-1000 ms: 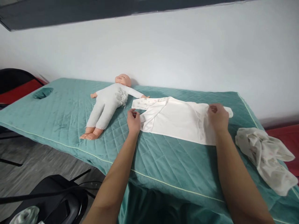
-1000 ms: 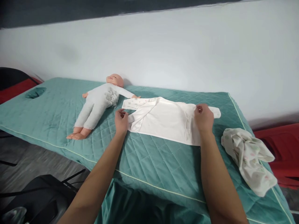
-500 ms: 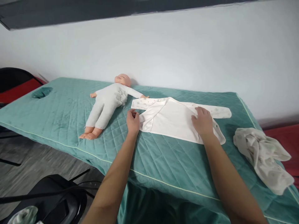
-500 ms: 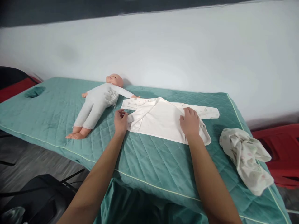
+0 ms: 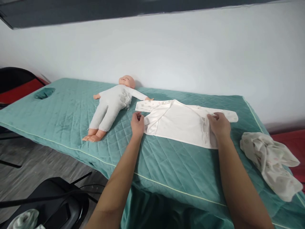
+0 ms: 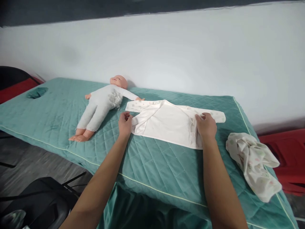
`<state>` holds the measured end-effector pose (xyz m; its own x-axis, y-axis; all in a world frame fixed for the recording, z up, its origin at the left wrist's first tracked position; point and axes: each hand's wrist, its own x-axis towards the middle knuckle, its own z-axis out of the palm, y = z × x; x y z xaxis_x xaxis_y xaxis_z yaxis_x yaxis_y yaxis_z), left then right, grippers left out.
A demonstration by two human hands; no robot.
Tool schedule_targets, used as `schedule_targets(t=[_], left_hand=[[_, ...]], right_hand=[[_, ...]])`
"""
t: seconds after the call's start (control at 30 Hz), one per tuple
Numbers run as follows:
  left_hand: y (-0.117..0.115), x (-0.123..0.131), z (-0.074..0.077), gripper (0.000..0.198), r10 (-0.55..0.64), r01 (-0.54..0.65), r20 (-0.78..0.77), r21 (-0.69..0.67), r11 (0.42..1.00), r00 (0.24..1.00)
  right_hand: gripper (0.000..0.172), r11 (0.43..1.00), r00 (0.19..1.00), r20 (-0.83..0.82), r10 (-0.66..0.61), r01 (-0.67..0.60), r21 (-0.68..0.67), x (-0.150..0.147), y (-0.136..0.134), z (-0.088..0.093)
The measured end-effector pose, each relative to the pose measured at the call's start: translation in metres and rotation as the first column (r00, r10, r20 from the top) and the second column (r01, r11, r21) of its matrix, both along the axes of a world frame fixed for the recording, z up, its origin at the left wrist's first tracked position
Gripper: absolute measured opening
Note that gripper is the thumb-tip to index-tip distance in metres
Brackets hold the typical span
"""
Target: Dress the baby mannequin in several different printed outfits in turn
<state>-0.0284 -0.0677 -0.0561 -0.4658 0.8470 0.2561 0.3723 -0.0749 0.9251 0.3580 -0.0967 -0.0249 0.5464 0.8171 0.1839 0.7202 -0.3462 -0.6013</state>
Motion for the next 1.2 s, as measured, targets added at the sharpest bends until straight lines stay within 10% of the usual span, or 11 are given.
schedule_targets(t=[0.3,0.7,1.2], left_hand=[[-0.001,0.000,0.000,0.022,-0.005,0.005,-0.014,-0.004,1.000,1.000],[-0.002,0.001,0.002,0.021,-0.009,0.009,0.008,-0.023,1.000,1.000],[-0.003,0.002,0.005,0.019,-0.014,0.014,0.000,-0.033,0.999,1.000]], right_hand=[[0.022,0.999,0.998,0.052,0.029,-0.028,-0.016,0.002,0.003,-0.001],[0.015,0.930,0.978,-0.206,0.021,0.056,0.362,-0.002,0.015,0.001],[0.036,0.959,0.924,-0.367,0.112,-0.003,0.284,0.009,0.042,-0.013]])
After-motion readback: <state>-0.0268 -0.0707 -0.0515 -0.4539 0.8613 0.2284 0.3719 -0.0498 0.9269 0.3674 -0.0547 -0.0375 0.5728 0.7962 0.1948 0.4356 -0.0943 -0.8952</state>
